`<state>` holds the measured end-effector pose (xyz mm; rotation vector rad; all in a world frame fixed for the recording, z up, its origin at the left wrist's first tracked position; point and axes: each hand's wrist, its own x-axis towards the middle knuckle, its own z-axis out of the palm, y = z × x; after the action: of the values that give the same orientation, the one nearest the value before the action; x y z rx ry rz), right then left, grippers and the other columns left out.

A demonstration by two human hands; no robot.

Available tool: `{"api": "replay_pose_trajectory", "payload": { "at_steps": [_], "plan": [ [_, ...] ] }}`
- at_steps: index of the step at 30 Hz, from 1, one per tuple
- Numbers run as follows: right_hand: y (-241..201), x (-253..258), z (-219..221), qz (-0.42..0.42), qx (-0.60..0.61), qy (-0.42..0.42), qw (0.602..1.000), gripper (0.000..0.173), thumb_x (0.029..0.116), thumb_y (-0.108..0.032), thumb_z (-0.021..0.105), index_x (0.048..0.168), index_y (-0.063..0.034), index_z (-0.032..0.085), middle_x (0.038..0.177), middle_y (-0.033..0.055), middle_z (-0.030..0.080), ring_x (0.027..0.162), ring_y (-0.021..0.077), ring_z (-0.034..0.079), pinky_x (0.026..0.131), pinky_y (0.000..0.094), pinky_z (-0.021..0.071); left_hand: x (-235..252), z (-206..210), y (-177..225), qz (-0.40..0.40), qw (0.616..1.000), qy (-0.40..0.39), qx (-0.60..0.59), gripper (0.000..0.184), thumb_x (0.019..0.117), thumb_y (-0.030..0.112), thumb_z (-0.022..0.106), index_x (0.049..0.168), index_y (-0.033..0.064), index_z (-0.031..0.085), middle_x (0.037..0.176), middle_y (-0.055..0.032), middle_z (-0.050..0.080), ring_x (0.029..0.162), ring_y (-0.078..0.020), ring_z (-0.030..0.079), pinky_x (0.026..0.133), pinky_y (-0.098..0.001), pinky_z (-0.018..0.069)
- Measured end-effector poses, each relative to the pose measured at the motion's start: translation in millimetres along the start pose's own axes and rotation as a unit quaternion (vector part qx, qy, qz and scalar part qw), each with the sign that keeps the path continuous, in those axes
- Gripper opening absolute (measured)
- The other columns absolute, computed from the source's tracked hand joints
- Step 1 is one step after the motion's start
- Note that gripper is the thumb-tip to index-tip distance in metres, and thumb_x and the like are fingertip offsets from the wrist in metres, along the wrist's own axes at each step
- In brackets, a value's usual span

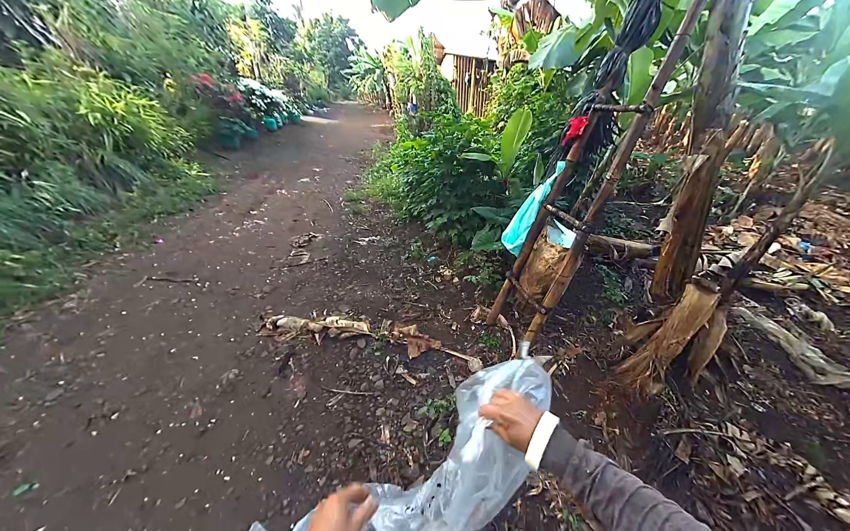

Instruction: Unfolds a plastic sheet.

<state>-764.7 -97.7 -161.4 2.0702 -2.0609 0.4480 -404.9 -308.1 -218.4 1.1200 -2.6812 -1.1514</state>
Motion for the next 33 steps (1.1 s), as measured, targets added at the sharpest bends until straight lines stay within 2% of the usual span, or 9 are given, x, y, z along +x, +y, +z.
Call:
{"api": "replay_pose_trajectory", "payload": {
  "at_steps": [3,7,11,14,17,21,24,28,33],
  "plan": [
    [-75.1,11.1,23.4,-0.145,0.026,0.014,0.989,0.024,0.0934,-0.008,0.067,0.112,-0.0206,0.075,0.108,0.0014,0.075,0.119,0.0251,0.065,0.105,0.0476,0.0528,28.6,7.4,44.5,0.017,0.954,0.054,-0.295,0.053,0.1003,0.047,0.061,0.138,0.0099,0.061,0.116,-0.0132,0.073,0.098,-0.0281,0.074,0.084,-0.0538,0.0629],
    [-138.9,-6.9,58.2,-0.228,0.042,-0.047,0.972,0.043,0.083,-0.003,0.075,0.12,-0.0241,0.072,0.104,0.0037,0.073,0.111,0.0265,0.067,0.097,0.0477,0.0557,58.4,38.5,89.6,0.034,0.992,-0.026,-0.115,0.061,0.0844,0.045,0.078,0.132,0.0099,0.065,0.108,-0.0118,0.076,0.1,-0.0274,0.074,0.092,-0.0549,0.0586],
    [-133.3,-45.6,73.1,0.001,0.066,-0.262,0.963,0.069,0.0907,-0.043,0.075,0.151,-0.0248,0.047,0.107,0.0139,0.073,0.094,0.0353,0.073,0.083,0.0604,0.0587,67.2,51.5,79.2,-0.079,0.993,0.091,-0.014,0.026,0.0927,0.026,0.067,0.114,0.013,0.076,0.107,-0.0176,0.075,0.104,-0.0384,0.071,0.093,-0.0634,0.0539],
    [-91.1,-87.1,90.4,0.209,0.097,-0.323,0.918,0.096,0.0831,-0.074,0.066,0.155,-0.0153,0.043,0.133,0.0221,0.065,0.118,0.0439,0.066,0.097,0.0708,0.0507,70.6,43.3,51.4,-0.115,0.973,0.189,-0.072,0.02,0.0934,0.022,0.068,0.11,0.0122,0.076,0.105,-0.0165,0.075,0.103,-0.0375,0.071,0.093,-0.0628,0.0532],
    [-76.6,-91.5,85.0,0.377,0.321,-0.205,0.844,0.095,0.0832,-0.056,0.079,0.153,-0.0042,0.043,0.141,0.0201,0.061,0.129,0.0342,0.06,0.112,0.0561,0.0462,46.1,60.3,77.3,-0.053,0.987,0.142,-0.06,0.027,0.0922,0.021,0.067,0.116,0.0091,0.073,0.105,-0.0178,0.075,0.101,-0.0369,0.071,0.091,-0.0618,0.0548],
    [-93.4,-34.1,42.6,0.551,0.618,0.094,0.553,0.054,0.101,-0.018,0.061,0.149,-0.0044,0.041,0.137,0.02,0.059,0.118,0.0314,0.063,0.097,0.0508,0.054,1.1,105.1,132.9,0.061,0.998,0.002,0.033,0.042,0.0937,0.025,0.062,0.132,0.0075,0.064,0.128,-0.0156,0.067,0.113,-0.0326,0.068,0.097,-0.0553,0.0555],
    [-83.8,-17.6,25.1,0.606,0.544,0.088,0.574,0.051,0.1081,-0.045,0.048,0.138,-0.0038,0.056,0.118,0.0169,0.066,0.1,0.0247,0.065,0.087,0.0439,0.0558,-17.3,140.3,149.1,0.143,0.978,-0.118,0.095,0.048,0.099,0.033,0.057,0.14,0.0072,0.057,0.138,-0.0172,0.062,0.114,-0.0334,0.068,0.093,-0.0548,0.0574],
    [-81.8,-27.5,37.0,0.625,0.525,0.088,0.571,0.045,0.1073,-0.04,0.053,0.128,-0.0013,0.063,0.106,0.0146,0.067,0.089,0.0211,0.064,0.082,0.0395,0.0557,-15.2,142.8,139.1,0.221,0.948,-0.227,0.036,0.073,0.0965,0.06,0.061,0.147,0.0083,0.054,0.124,-0.0177,0.07,0.113,-0.0338,0.068,0.101,-0.0582,0.0528],
    [-80.0,-50.2,30.7,0.577,0.612,0.12,0.527,0.041,0.1053,-0.038,0.057,0.128,-0.0038,0.063,0.114,0.0118,0.071,0.1,0.0231,0.07,0.087,0.0419,0.0587,3.3,85.5,127.9,0.211,0.976,-0.009,-0.06,0.03,0.1027,0.03,0.058,0.116,0.009,0.074,0.108,-0.0085,0.075,0.1,-0.0196,0.072,0.097,-0.0451,0.0575]
  ]
}}
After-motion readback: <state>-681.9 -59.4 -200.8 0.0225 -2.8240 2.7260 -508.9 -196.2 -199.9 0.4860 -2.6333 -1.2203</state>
